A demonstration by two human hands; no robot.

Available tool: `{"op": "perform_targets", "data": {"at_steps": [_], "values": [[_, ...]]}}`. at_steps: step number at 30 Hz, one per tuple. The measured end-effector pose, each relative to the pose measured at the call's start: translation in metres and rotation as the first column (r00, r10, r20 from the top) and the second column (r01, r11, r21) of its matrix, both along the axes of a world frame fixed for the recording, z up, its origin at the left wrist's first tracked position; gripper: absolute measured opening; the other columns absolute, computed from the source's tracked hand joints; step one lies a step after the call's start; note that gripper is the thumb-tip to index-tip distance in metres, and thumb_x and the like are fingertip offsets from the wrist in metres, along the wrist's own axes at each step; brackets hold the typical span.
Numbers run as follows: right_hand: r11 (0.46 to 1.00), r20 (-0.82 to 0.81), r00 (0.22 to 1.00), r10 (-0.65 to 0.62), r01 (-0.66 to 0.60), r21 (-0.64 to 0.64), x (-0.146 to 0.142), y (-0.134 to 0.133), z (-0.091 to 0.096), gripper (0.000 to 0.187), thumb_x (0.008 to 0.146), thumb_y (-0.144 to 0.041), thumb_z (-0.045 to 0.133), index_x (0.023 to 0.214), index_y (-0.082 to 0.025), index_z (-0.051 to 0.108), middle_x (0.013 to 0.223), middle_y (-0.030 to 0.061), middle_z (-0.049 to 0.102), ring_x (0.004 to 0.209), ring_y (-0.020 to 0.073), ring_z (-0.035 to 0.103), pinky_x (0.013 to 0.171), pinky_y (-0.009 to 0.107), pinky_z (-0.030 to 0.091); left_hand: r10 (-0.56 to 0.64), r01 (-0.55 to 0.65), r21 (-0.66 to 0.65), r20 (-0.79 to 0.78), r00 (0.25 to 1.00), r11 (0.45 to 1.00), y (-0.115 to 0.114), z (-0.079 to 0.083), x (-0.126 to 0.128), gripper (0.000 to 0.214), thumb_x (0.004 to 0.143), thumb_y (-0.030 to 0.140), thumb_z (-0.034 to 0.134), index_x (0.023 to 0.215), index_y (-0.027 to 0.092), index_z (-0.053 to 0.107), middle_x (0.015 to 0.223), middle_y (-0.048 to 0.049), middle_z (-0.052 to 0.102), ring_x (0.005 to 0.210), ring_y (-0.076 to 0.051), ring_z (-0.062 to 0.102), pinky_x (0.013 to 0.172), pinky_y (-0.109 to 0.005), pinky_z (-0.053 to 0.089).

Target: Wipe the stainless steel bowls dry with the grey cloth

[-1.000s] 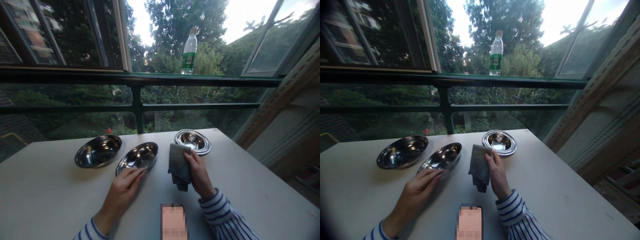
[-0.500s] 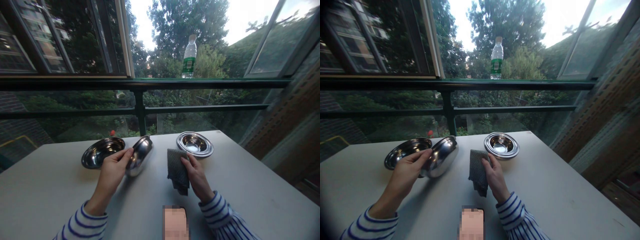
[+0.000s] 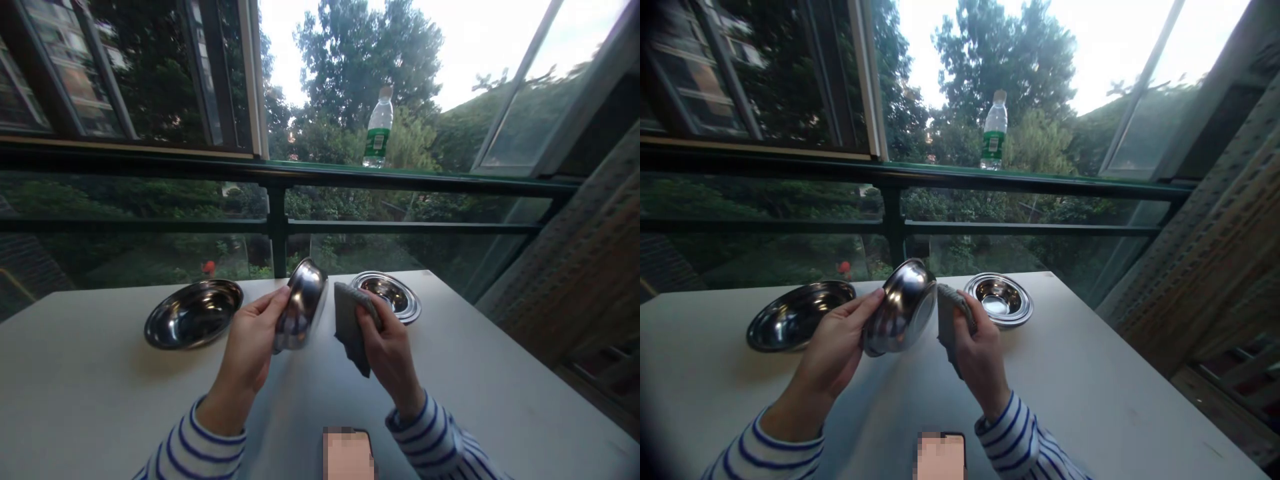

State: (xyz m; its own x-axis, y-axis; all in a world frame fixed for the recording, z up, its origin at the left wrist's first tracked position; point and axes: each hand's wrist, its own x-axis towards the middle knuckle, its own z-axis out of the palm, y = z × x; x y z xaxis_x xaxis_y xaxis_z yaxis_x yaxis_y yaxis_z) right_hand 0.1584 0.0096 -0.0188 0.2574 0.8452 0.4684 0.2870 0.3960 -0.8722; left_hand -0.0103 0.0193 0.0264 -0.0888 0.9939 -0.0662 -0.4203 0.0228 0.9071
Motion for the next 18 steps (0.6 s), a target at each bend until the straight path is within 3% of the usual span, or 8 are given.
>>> {"op": "perform_targets", "data": {"at_steps": [3, 8, 11, 14, 18], "values": [[0.975, 0.247, 0.965, -0.086, 0.031, 0.218, -0.01, 0.004, 0.005, 0.029, 0.088, -0.025, 0.048, 0.115, -0.021, 0.057, 0.112, 0.0069, 0.064, 0.103, 0.0219, 0.059, 0.09, 0.038, 0.047, -0.031, 0.031, -0.008, 0.013, 0.999, 0.999, 0.001, -0.002, 0.002, 0.025, 0.067, 0.033, 0.071, 0.079, 0.011, 0.07, 0.058, -0.0013, 0.066, 0.045, -0.012, 0.057, 0.043, -0.024, 0.049], [0.868, 0.561, 0.813, -0.158, -0.157, 0.472, -0.029, 0.009, 0.005, 0.038, 0.087, -0.014, 0.046, 0.125, -0.018, 0.049, 0.128, 0.0129, 0.053, 0.12, 0.025, 0.048, 0.097, 0.046, 0.042, -0.027, 0.025, 0.027, 0.083, 0.996, 0.999, 0.0, 0.0, 0.0, 0.025, 0.069, 0.033, 0.07, 0.082, 0.011, 0.071, 0.063, -0.003, 0.068, 0.052, -0.01, 0.058, 0.051, -0.021, 0.049], [0.812, 0.653, 0.73, -0.202, -0.248, 0.529, -0.035, 0.014, 0.003, 0.04, 0.086, -0.017, 0.048, 0.126, -0.016, 0.047, 0.134, 0.0156, 0.046, 0.13, 0.0307, 0.034, 0.099, 0.054, 0.036, -0.025, 0.021, 0.043, 0.096, 0.995, 0.999, 0.0, 0.001, -0.003, 0.026, 0.068, 0.032, 0.071, 0.086, 0.013, 0.072, 0.067, -0.0038, 0.07, 0.056, -0.012, 0.061, 0.054, -0.022, 0.05], [0.792, 0.704, 0.686, -0.182, -0.322, 0.518, -0.037, 0.019, 0.003, 0.041, 0.085, -0.02, 0.049, 0.126, -0.014, 0.046, 0.137, 0.0175, 0.042, 0.134, 0.0341, 0.023, 0.1, 0.059, 0.033, -0.017, 0.012, 0.053, 0.086, 0.996, 0.999, 0.0, 0.0, -0.005, 0.027, 0.068, 0.033, 0.071, 0.087, 0.013, 0.073, 0.068, -0.0039, 0.07, 0.053, -0.011, 0.059, 0.052, -0.022, 0.048], [0.78, 0.701, 0.695, -0.158, -0.348, 0.52, -0.037, 0.02, 0.0, 0.036, 0.086, -0.017, 0.048, 0.122, -0.014, 0.05, 0.139, 0.0192, 0.039, 0.133, 0.0327, 0.027, 0.099, 0.055, 0.037, -0.002, -0.001, 0.038, 0.071, 0.997, 0.999, 0.0, -0.002, -0.004, 0.025, 0.068, 0.033, 0.071, 0.084, 0.015, 0.074, 0.065, -0.0025, 0.069, 0.047, -0.008, 0.055, 0.05, -0.021, 0.047]]}}
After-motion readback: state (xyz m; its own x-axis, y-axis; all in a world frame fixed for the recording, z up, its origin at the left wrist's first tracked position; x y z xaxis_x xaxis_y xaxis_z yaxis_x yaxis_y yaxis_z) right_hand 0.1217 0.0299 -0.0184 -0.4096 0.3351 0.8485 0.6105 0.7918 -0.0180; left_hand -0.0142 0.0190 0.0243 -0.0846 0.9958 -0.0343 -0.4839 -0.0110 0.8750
